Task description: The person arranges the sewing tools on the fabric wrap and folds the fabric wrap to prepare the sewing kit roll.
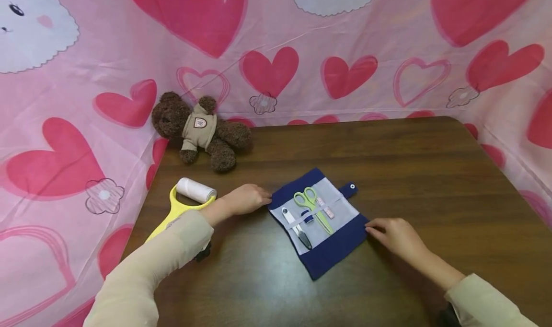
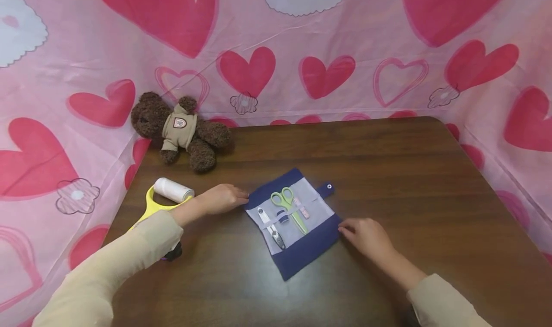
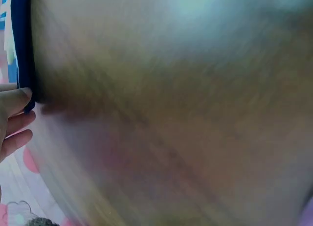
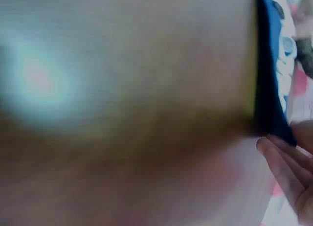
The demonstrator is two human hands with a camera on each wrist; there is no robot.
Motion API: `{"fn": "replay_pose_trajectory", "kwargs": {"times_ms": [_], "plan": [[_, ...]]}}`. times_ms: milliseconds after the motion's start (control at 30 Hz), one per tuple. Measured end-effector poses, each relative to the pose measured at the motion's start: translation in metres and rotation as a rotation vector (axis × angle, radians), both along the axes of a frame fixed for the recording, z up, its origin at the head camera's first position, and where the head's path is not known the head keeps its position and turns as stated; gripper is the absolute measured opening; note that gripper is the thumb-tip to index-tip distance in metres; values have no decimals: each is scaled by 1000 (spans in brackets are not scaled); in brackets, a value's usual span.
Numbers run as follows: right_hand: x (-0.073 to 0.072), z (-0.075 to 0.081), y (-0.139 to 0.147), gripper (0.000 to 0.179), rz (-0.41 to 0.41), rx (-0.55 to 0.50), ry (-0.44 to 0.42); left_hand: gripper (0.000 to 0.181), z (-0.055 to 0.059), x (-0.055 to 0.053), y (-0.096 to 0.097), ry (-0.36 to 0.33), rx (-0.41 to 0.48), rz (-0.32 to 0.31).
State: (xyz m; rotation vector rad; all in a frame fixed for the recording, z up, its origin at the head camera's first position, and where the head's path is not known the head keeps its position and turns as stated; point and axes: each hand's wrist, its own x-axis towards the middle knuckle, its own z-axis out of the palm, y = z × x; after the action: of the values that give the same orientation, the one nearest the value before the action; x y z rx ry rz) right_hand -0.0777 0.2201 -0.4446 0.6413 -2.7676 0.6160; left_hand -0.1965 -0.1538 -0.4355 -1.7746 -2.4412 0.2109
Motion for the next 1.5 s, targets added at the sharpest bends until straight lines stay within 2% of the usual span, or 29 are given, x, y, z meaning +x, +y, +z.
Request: {"fn": "replay_pose_trajectory", "kwargs": {"times_ms": [67, 167, 367, 533, 667, 933, 1133, 1267, 1367, 1433, 1500], "plan": [[-12, 3, 3, 9, -89, -59, -98, 20, -3, 6, -1, 27, 22, -15], [-30, 7, 7, 13, -177, -138, -229, 20, -8, 15, -2, 65, 61, -42], [-65, 11, 15, 16, -239, -254, -411, 21, -16, 34, 1, 91, 120, -111], [-93, 9, 17, 19, -292, -298, -492, 21, -19, 51, 10, 121, 146, -177], [-113, 5, 14, 19, -307, -254, -498, 22, -21, 62, 17, 161, 165, -208], [-139, -4, -1, 14, -227, -127, -371, 22, -25, 78, 24, 175, 165, -237], [-145, -12, -11, 13, -155, -47, -297, 22, -27, 80, 21, 155, 168, -221], [-142, -11, -15, 22, -134, -26, -247, 20, -27, 79, 19, 136, 191, -207], [-127, -6, -17, 24, -75, -20, -169, 19, -26, 80, 20, 123, 208, -203], [-112, -1, -18, 21, 13, 2, -101, 19, -26, 81, 20, 113, 212, -197], [-93, 5, -20, 18, 108, 24, -74, 19, -26, 81, 20, 104, 206, -187]]}}
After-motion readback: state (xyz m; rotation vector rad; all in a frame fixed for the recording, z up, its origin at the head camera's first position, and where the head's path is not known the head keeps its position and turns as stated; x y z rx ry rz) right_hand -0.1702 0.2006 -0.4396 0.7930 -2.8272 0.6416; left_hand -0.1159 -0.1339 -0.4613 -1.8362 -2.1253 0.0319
